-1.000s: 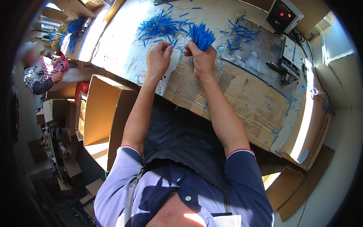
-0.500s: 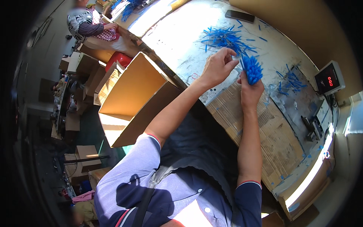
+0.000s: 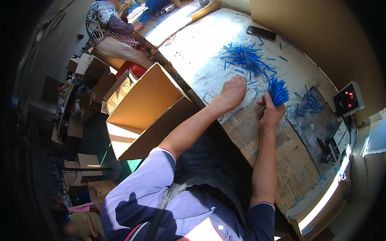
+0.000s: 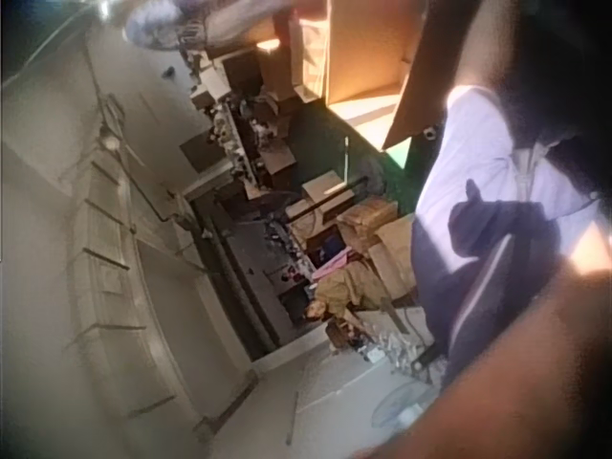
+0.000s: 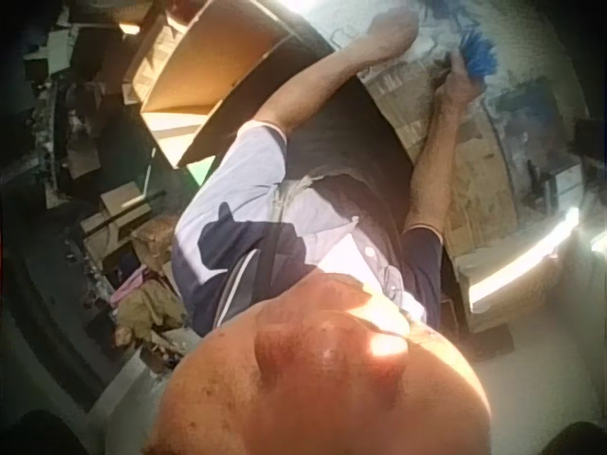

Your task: The person gathers blue plastic strands into bundles by hand at a workstation.

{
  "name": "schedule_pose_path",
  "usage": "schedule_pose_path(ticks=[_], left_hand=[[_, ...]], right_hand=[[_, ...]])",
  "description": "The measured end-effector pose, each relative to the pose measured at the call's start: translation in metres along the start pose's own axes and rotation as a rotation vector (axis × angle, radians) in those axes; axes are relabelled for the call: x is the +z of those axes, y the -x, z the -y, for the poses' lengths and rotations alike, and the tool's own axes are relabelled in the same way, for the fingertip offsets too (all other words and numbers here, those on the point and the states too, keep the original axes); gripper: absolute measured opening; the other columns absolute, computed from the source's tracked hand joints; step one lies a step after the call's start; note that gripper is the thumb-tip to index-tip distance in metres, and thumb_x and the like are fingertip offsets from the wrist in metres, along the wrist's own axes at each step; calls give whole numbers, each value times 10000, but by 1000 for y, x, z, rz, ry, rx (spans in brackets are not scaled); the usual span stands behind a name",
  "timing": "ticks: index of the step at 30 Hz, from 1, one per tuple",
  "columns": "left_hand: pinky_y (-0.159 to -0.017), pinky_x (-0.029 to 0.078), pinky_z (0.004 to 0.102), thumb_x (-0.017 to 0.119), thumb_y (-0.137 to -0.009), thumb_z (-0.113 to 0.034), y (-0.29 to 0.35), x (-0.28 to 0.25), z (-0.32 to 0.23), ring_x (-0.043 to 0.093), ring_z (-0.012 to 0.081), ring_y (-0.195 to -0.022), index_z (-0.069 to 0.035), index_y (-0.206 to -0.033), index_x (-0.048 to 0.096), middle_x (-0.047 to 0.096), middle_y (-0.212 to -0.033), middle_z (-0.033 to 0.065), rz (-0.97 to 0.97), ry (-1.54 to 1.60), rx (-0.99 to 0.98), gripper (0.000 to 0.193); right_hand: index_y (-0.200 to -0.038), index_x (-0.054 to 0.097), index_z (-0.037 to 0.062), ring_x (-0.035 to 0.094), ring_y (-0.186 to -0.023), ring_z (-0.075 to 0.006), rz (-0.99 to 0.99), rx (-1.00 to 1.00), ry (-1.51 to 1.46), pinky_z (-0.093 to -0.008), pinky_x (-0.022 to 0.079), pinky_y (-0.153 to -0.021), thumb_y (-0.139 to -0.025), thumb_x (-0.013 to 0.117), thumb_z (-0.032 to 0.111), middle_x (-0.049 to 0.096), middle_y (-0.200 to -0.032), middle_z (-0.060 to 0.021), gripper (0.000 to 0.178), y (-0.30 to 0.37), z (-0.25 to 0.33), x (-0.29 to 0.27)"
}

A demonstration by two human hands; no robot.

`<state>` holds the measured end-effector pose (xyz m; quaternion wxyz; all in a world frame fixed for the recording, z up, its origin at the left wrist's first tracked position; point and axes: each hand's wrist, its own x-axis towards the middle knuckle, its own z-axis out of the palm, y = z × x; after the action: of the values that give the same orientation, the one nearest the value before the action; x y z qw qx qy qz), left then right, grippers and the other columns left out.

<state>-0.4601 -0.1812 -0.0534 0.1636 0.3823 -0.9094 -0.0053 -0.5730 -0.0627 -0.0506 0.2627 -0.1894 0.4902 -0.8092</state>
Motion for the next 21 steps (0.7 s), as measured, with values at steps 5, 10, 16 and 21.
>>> schedule_pose_path(ticks=[5,10,16,21], left_hand=[[-782,552,474,619,-941,-122,16,-29,-26,703,387,-888,-18,-982,644,714,-913,202,-32,511,-155,114],[-768,533,479,641,-944,-128,18,-26,-54,696,409,-863,-18,-990,630,714,-892,196,-124,800,-86,120],[-743,551,437,655,-937,-102,26,-11,-58,719,362,-838,-12,-1071,672,727,-919,174,-246,787,19,162],[-707,560,334,687,-936,-128,19,-23,-28,721,195,-756,-22,-1108,742,767,-963,132,-82,818,-107,210]], right_hand=[[-1022,707,-22,693,-729,-166,-5,93,-36,-294,569,-648,-911,707,-11,737,-920,-89,111,4,1,0],[-1077,725,-10,699,-866,-154,-16,44,-86,-287,545,-788,-902,722,-14,747,-1001,-64,175,2,-9,-6],[-1097,726,-12,695,-893,-147,-57,83,-96,-288,536,-816,-903,737,7,745,-1020,-58,195,-1,-13,-3],[-1042,706,-29,704,-737,-176,-61,143,-111,-303,575,-668,-946,698,45,738,-914,-101,122,5,-5,0]])
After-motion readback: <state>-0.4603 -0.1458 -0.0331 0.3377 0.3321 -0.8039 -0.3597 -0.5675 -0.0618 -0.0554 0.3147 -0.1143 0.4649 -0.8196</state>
